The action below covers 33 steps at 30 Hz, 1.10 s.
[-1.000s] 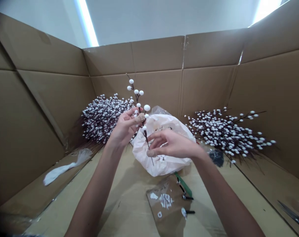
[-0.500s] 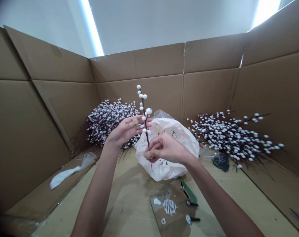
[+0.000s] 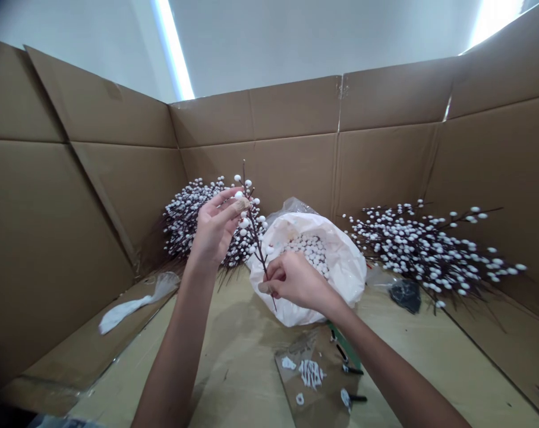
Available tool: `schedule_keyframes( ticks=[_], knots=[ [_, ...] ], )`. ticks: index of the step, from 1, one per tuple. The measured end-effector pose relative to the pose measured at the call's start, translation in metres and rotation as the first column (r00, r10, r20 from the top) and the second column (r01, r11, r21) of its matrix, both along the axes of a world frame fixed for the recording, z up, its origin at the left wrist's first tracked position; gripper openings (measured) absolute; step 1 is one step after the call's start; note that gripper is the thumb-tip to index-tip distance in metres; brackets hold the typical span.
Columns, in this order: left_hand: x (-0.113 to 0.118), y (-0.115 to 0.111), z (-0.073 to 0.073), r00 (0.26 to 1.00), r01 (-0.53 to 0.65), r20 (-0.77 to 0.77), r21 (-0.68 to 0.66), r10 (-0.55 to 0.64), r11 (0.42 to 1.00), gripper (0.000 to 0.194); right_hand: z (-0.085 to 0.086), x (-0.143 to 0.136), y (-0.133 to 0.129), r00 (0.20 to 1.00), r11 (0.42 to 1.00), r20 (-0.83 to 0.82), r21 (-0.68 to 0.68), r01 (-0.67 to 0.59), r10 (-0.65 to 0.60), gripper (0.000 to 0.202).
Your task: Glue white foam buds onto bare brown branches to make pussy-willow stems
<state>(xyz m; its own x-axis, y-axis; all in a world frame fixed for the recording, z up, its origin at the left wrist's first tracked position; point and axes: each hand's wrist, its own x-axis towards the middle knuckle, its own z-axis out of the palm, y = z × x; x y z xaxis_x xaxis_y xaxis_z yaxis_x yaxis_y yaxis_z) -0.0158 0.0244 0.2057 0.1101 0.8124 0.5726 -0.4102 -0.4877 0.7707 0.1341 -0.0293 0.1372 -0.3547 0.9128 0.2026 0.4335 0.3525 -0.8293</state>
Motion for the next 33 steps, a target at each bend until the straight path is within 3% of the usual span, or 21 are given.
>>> schedule_keyframes(
  ticks=[6, 10, 12, 14, 16, 21, 28, 33],
  knots=[
    [0.005, 0.000, -0.002, 0.997, -0.030, 0.064, -0.002, 0.031, 1.000, 0.022, 0.000, -0.008, -0.005, 0.997, 0.998, 0.050, 0.024, 0.053, -0.054, 0.016],
    [0.007, 0.000, -0.002, 0.997, -0.048, 0.059, -0.030, 0.050, 0.998, 0.023, 0.003, -0.007, -0.004, 0.996, 0.999, 0.084, 0.025, 0.021, -0.023, 0.014],
    [0.008, 0.001, -0.002, 0.996, -0.030, 0.081, -0.049, 0.033, 0.998, 0.024, 0.007, 0.001, -0.003, 0.994, 1.000, 0.110, 0.011, -0.016, 0.015, 0.010],
    [0.007, 0.002, -0.001, 0.994, -0.011, 0.104, -0.062, 0.017, 0.998, 0.024, 0.014, 0.017, -0.002, 0.989, 1.000, 0.150, 0.022, -0.018, 0.014, 0.022],
    [0.007, 0.002, 0.000, 0.993, 0.001, 0.115, -0.066, 0.006, 0.998, 0.024, 0.021, 0.035, -0.002, 0.987, 0.998, 0.159, 0.055, 0.023, -0.031, 0.030],
    [0.005, -0.003, 0.002, 0.996, 0.032, 0.084, -0.105, -0.023, 0.994, 0.028, 0.029, 0.070, 0.002, 0.988, 0.986, 0.045, 0.087, 0.144, -0.148, 0.022],
    [0.009, -0.010, 0.002, 0.999, 0.054, 0.003, -0.105, -0.054, 0.993, 0.029, 0.001, 0.065, 0.034, 0.934, 0.933, 0.164, 0.226, 0.278, -0.318, 0.022],
    [0.008, -0.017, 0.004, 0.996, 0.076, -0.050, -0.053, -0.078, 0.996, 0.028, -0.034, 0.053, 0.057, 0.920, 0.977, 0.334, 0.118, 0.176, -0.206, 0.020]
  ],
)
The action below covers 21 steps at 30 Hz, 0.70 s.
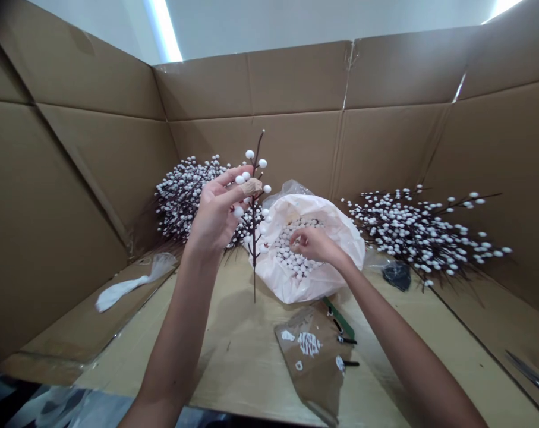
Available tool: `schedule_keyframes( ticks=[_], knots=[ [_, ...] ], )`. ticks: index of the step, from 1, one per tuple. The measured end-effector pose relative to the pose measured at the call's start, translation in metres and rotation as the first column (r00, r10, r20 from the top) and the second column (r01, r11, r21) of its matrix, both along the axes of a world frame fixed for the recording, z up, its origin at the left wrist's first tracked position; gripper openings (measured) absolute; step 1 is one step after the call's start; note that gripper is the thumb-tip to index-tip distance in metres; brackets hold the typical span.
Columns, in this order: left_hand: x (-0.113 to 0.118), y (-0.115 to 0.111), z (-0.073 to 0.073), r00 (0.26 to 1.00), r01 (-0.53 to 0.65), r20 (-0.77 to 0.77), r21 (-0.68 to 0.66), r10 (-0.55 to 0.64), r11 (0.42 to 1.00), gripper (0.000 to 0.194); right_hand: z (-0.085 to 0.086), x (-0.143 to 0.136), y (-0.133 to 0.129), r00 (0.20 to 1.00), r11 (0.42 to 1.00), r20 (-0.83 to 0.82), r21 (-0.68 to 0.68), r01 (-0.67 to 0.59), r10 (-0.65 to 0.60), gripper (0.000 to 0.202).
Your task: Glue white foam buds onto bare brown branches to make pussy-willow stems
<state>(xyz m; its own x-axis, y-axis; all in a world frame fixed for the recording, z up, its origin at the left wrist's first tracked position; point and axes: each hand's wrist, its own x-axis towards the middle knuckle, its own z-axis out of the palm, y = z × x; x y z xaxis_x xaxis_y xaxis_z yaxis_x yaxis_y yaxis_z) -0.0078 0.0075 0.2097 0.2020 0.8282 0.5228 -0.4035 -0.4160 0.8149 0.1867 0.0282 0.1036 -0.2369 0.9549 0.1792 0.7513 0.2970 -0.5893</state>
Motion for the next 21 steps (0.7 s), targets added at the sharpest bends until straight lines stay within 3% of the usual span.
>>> schedule_keyframes(
  ticks=[6, 10, 13, 17, 21],
  knots=[
    [-0.002, -0.005, 0.000, 0.998, 0.029, -0.057, 0.028, -0.028, 0.999, 0.027, -0.044, -0.011, 0.018, 0.999, 1.000, 0.040, -0.020, 0.002, -0.001, 0.005],
    [0.000, -0.006, -0.001, 0.995, 0.037, -0.099, 0.051, -0.032, 0.998, 0.028, -0.049, -0.012, 0.023, 1.000, 1.000, 0.015, -0.006, 0.023, -0.023, 0.004],
    [0.001, -0.006, -0.002, 0.992, 0.024, -0.124, 0.056, -0.017, 0.998, 0.029, -0.036, -0.007, 0.019, 0.999, 1.000, -0.046, -0.008, 0.027, -0.027, 0.010],
    [0.004, -0.007, -0.004, 0.989, 0.039, -0.143, 0.050, -0.031, 0.998, 0.031, -0.001, 0.005, 0.001, 0.972, 0.998, -0.234, -0.045, -0.046, 0.035, 0.028],
    [0.010, -0.008, -0.007, 0.986, 0.069, -0.153, 0.042, -0.061, 0.997, 0.033, 0.036, 0.015, -0.026, 0.774, 0.983, -0.619, -0.018, -0.182, 0.133, 0.029]
  ],
)
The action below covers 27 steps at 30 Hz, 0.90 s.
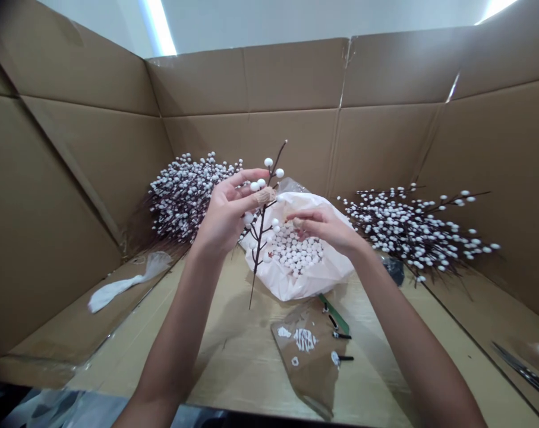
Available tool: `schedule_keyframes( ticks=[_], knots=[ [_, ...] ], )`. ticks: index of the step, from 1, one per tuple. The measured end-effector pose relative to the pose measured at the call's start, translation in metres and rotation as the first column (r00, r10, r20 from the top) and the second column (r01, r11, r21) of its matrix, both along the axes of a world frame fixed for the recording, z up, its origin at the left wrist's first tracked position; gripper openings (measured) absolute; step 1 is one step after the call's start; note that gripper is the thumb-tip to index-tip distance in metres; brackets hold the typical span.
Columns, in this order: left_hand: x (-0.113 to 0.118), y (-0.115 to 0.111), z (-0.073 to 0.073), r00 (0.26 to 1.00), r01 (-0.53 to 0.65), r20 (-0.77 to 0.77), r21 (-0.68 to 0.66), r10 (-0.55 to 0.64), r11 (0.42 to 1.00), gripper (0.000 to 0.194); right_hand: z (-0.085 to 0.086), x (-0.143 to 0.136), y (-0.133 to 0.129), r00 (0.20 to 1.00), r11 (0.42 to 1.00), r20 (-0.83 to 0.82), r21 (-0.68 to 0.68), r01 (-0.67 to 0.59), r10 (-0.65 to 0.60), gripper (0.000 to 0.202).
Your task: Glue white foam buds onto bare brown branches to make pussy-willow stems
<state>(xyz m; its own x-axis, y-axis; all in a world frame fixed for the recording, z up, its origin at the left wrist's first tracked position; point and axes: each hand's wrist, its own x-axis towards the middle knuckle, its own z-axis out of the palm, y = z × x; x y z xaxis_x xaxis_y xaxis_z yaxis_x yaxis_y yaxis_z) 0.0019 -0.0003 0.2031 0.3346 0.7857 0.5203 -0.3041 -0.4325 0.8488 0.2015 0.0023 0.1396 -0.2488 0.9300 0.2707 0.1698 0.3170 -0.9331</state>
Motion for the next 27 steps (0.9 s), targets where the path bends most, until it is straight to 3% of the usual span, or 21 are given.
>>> schedule_keyframes(
  ticks=[3, 5, 11, 18, 27],
  knots=[
    [0.004, -0.002, -0.002, 0.999, 0.035, -0.021, -0.014, -0.035, 0.999, 0.034, 0.020, 0.002, -0.020, 0.978, 0.996, -0.206, 0.093, -0.014, 0.033, 0.024],
    [0.007, -0.005, -0.003, 0.998, 0.056, -0.038, -0.013, -0.056, 0.998, 0.035, 0.029, 0.000, -0.032, 0.957, 0.982, -0.290, 0.181, 0.053, 0.002, 0.021],
    [0.015, -0.012, -0.005, 0.997, 0.058, -0.049, 0.007, -0.057, 0.998, 0.033, 0.044, -0.016, -0.056, 0.933, 0.889, -0.356, 0.404, 0.214, -0.063, 0.020],
    [0.022, -0.018, -0.006, 0.999, -0.003, -0.041, 0.039, 0.005, 0.999, 0.031, 0.045, -0.023, -0.063, 0.929, 0.856, -0.337, 0.422, 0.297, -0.156, 0.023],
    [0.023, -0.023, -0.005, 0.999, -0.040, -0.029, 0.076, 0.043, 0.996, 0.032, 0.045, -0.020, -0.064, 0.935, 0.861, -0.328, 0.427, 0.277, -0.138, 0.020]
  ],
)
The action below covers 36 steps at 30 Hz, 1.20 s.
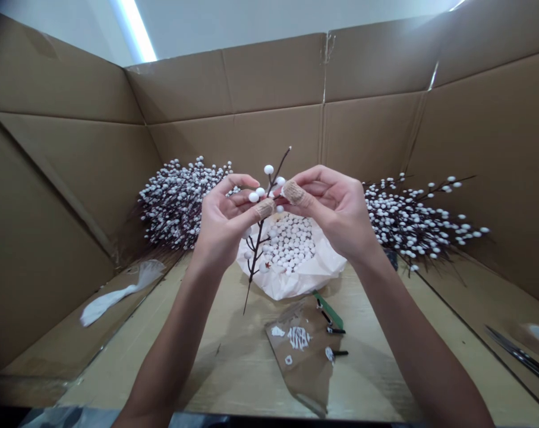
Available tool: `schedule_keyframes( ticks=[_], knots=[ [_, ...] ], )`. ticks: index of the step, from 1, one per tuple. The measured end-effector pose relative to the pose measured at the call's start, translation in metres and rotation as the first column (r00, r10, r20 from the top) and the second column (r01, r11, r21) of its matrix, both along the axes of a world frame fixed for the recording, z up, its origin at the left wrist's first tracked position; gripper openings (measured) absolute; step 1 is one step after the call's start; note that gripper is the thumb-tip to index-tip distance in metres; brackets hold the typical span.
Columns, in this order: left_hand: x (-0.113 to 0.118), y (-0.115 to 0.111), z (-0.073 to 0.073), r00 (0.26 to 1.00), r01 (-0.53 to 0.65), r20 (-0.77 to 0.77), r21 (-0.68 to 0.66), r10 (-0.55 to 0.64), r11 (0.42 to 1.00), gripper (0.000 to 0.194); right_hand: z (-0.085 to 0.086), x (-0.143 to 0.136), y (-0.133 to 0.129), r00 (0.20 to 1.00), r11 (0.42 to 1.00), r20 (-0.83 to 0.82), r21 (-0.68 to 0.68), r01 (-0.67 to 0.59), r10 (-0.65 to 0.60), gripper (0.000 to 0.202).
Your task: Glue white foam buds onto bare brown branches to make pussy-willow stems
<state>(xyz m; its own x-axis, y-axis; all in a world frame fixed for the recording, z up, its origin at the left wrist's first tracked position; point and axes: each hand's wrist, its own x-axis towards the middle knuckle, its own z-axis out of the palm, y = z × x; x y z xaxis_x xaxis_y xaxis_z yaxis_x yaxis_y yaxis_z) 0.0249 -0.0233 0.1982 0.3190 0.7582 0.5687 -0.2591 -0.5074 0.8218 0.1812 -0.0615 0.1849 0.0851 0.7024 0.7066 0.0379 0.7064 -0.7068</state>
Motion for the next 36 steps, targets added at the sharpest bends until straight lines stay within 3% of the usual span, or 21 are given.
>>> schedule_keyframes(
  ticks=[29, 36],
  knots=[
    [0.002, 0.001, -0.003, 0.997, -0.073, 0.015, -0.003, 0.073, 0.997, 0.039, -0.009, -0.011, 0.010, 0.991, 0.991, -0.038, 0.045, 0.128, -0.126, 0.021],
    [-0.007, 0.005, 0.002, 0.995, 0.042, -0.086, -0.035, -0.045, 0.998, 0.041, -0.008, -0.007, 0.009, 0.995, 0.995, 0.002, 0.020, 0.101, -0.101, 0.018]
  ],
)
